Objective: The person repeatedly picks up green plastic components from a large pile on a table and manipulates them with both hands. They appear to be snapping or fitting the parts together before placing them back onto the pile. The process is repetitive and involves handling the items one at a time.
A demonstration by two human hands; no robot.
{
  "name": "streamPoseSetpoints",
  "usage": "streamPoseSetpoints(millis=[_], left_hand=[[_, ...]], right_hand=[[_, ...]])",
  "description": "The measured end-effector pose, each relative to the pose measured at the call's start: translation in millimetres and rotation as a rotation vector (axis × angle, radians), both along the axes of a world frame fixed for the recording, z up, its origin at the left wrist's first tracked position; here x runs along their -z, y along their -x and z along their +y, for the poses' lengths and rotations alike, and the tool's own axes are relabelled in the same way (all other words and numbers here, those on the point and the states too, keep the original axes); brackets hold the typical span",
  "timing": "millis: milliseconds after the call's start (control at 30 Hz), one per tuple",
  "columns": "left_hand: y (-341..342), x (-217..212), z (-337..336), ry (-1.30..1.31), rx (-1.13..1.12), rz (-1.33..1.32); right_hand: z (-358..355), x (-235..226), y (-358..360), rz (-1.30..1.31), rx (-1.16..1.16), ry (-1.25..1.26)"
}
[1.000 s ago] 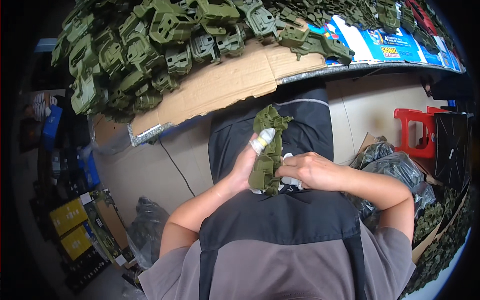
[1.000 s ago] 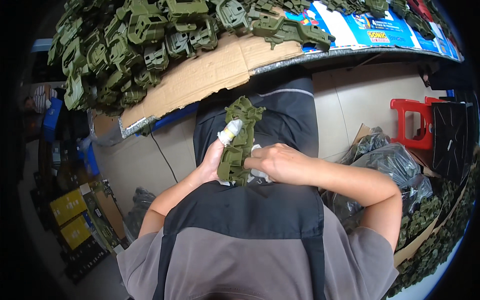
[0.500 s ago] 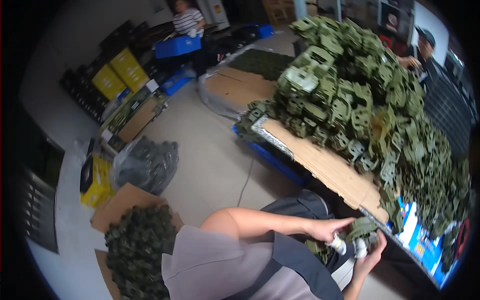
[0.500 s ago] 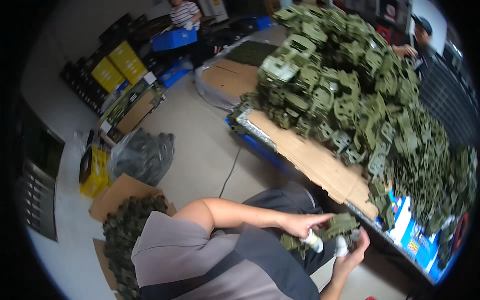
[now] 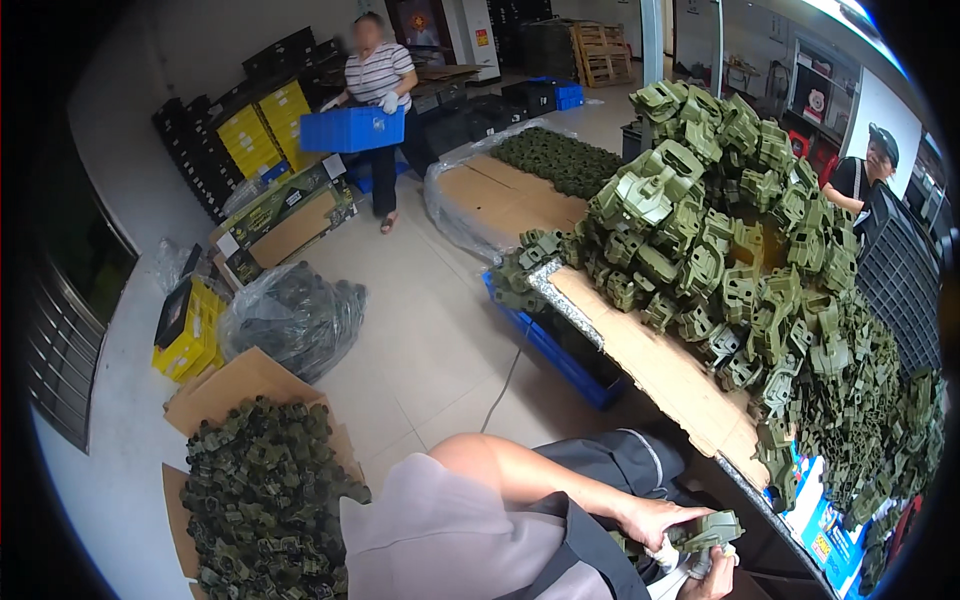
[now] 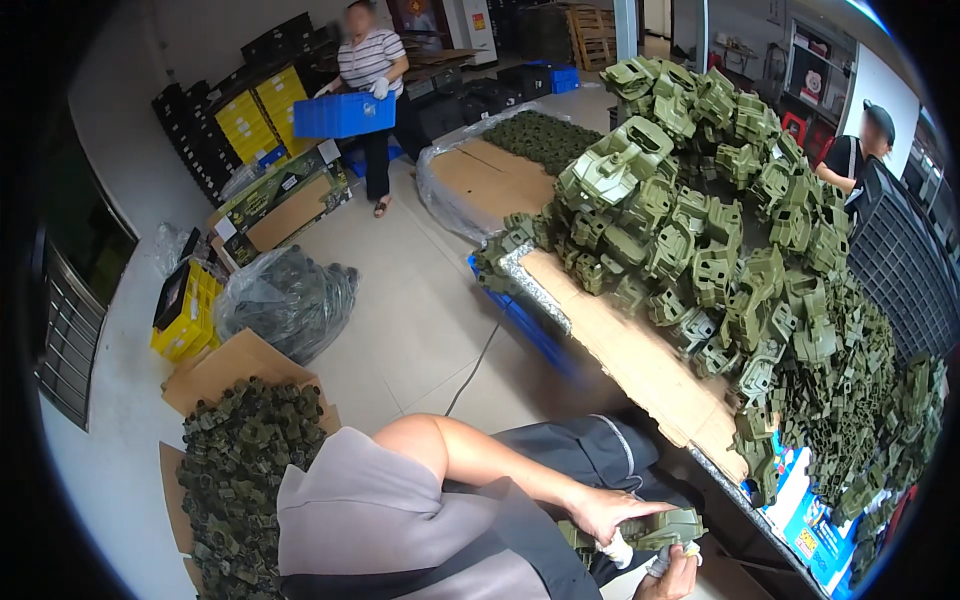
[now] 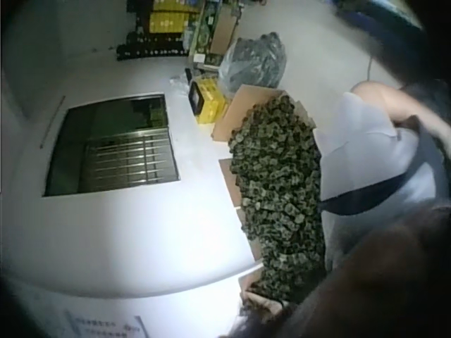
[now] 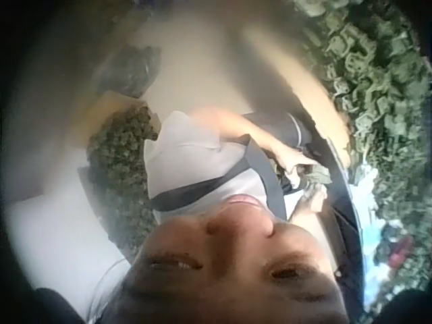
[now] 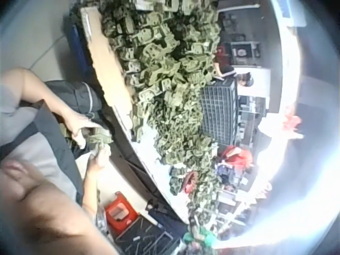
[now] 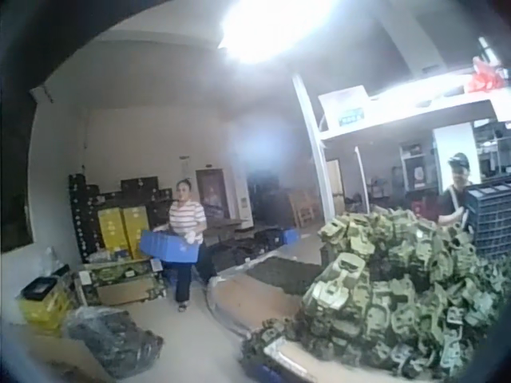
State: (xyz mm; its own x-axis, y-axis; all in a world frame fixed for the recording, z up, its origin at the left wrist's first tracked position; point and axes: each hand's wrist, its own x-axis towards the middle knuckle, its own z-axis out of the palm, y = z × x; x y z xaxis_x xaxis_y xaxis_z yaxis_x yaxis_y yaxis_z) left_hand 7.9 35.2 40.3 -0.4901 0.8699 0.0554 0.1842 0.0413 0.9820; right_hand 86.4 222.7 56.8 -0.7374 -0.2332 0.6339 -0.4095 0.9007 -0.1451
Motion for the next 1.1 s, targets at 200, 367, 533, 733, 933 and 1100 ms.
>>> streamPoseSetpoints(millis=[200, 367, 533, 733, 933, 1100], left_hand=[[60.1, 5.5, 24.7, -0.349, -0.028, -0.074], [137.8, -32.8, 27.1, -0.173, 0.033, -0.492], [178.0, -36.5, 26.5, -0.264, 0.017, -0.573], [188.0, -33.7, 19.7, -0.437, 0.098, -1.001], [179.9, -31.5, 15.7, -0.533, 0.036, -0.861], [163.7, -40.0, 6.0, -0.494, -0.137, -0.663]], right_hand=[[1.9, 2.8, 43.8, -0.324, 0.056, 0.503], [80.3, 11.1, 72.0, -0.304, 0.305, 0.858], [116.1, -27.6, 126.4, -0.503, 0.234, 0.39], [83.4, 7.1, 139.4, -0.587, 0.342, 0.201], [25.4, -35.0, 94.9, -0.155, 0.386, 1.044], [-68.2, -56.1, 119.5, -0.217, 0.388, 0.702]])
